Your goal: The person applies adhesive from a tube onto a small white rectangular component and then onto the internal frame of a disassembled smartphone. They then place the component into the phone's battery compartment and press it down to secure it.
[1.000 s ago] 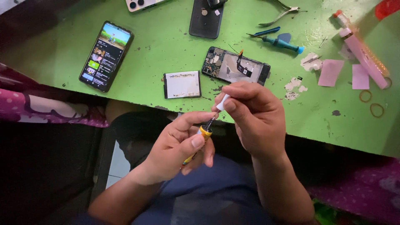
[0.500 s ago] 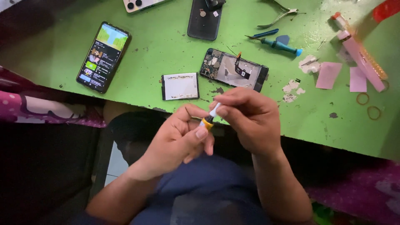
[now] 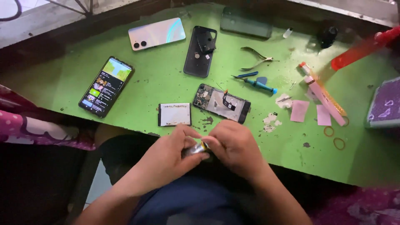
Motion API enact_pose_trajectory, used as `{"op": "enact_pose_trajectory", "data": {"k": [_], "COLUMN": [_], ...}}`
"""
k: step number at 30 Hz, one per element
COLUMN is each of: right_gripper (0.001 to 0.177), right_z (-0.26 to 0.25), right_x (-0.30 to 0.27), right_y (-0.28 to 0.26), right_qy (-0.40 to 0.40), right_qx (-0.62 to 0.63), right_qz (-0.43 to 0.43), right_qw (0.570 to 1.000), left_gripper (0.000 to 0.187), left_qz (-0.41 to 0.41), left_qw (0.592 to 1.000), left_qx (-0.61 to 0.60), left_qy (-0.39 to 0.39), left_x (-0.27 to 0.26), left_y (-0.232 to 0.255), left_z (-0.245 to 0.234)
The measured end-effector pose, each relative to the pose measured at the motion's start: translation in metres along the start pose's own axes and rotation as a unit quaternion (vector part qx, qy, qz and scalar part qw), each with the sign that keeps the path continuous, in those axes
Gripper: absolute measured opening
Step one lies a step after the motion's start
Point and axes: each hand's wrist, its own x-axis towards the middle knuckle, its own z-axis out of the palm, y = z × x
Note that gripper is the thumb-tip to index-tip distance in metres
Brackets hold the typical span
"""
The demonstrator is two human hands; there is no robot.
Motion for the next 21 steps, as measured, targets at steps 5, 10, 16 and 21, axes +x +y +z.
{"op": "enact_pose_trajectory", "data": {"k": [5,10,16,21], "right_gripper": [0.035,0.04,0.04,0.03], "right_z": [0.002,-0.008,0.001,-0.004], "right_x": [-0.006,-0.002,-0.007,-0.014], "right_y": [0.008,0.011,0.005,0.004], "right_qy": [-0.086,-0.103,0.001,-0.033], "right_qx": [-0.096,0.006,0.142,0.155], "right_qz": [-0.053,-0.067,-0.033,-0.003], "right_qw": [0.99,0.992,0.989,0.987], "left_gripper": [0.046,0.04,0.031,0.026], "left_qz": [0.059,0.043,0.061,0.046], "left_qw": [0.996,0.994,0.996,0.997], "left_qx": [0.068,0.089,0.051,0.016], "left_qy": [-0.001,-0.039,-0.05,-0.056], "left_x": [0.0,-0.001,-0.001,-0.004], "left_y": [-0.012,-0.007,0.012,0.017], "left_z": [0.005,0.005,-0.002,-0.01]}}
